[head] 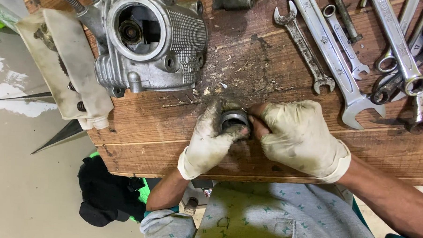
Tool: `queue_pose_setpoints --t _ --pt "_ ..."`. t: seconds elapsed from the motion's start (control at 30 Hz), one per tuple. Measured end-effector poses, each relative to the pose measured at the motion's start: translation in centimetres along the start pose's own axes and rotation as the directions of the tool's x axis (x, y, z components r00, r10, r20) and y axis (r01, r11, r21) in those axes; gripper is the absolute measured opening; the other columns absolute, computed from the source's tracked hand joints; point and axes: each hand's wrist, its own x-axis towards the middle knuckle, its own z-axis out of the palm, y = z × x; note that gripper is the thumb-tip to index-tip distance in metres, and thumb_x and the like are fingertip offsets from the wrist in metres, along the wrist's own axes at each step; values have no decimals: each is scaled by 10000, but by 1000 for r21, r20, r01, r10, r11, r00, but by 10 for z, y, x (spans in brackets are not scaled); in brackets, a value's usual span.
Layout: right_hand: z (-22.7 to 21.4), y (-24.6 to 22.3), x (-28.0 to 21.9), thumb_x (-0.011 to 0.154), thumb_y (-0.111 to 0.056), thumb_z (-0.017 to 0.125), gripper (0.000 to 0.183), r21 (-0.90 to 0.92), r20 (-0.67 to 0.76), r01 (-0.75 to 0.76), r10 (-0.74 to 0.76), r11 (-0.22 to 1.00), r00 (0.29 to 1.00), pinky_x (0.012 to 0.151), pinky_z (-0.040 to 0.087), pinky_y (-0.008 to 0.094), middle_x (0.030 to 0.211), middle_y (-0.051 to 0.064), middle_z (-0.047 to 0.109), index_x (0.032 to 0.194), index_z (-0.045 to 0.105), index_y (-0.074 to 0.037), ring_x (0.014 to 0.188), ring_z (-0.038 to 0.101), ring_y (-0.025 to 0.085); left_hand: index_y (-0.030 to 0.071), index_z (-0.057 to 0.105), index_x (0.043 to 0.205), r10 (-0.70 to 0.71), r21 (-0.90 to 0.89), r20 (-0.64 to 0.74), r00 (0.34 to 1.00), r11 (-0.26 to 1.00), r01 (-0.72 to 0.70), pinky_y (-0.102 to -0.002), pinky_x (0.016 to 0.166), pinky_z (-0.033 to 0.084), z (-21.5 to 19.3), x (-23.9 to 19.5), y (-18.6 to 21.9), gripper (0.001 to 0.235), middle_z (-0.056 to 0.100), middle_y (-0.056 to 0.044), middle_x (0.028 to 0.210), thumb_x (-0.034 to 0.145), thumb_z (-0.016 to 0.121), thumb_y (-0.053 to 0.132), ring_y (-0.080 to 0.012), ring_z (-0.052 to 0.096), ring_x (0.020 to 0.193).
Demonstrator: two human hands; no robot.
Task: Cleaning a ball bearing and motorcycle engine component using a brush and solvent
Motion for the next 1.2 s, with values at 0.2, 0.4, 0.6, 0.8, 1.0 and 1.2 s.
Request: queue_pose_setpoints --t 0.2,0.4,0.6,0.8,1.0,1.2 --pt "-5 0 -2 937 -209 707 150 201 125 -236 214 951 969 566 518 393 778 35 762 1060 706 -122 553 681 262 92 624 1155 21 -100 -29 999 995 -23 -306 915 601 -3 2 5 371 724 -48 1066 841 819 60 -141 679 967" --pt "-10 -2 0 937 -210 683 130 259 266 -357 289 897 920 462 352 429 531 63 568 1056 665 -159 427 449 293 94 630 1155 15 -92 -21 1000 996 -16 -297 919 587 4 -2 11 246 709 -39 1065 936 735 62 -132 660 962" --pt "-10 -7 -5 889 -150 699 35 261 231 -374 318 890 919 385 342 361 497 24 558 898 718 -178 388 443 183 89 621 1138 139 89 -89 986 987 -131 -306 913 572 16 -8 15 230 702 -58 1073 935 730 91 -175 682 976" --pt "-8 -15 -15 899 -163 678 59 263 280 -500 430 825 858 419 330 328 528 -18 543 883 732 -178 465 382 131 90 596 1116 104 54 -177 979 994 -95 -304 902 579 17 -10 12 242 735 -70 1050 919 738 92 -185 711 956" --pt "-24 -17 -5 922 -278 640 304 178 392 -773 676 609 624 738 529 321 878 22 793 1210 716 -217 710 701 187 108 598 1231 90 -127 -68 994 987 -98 -320 1004 571 6 -6 9 359 734 -100 1194 956 742 288 -208 704 1113" --pt "-10 -7 -40 962 15 592 242 887 291 -445 598 125 747 721 324 185 824 -3 512 1195 652 32 733 457 67 -56 480 1488 77 -631 48 996 775 -29 -421 1186 481 -8 -7 22 593 561 -220 1490 992 727 155 -324 577 1354"
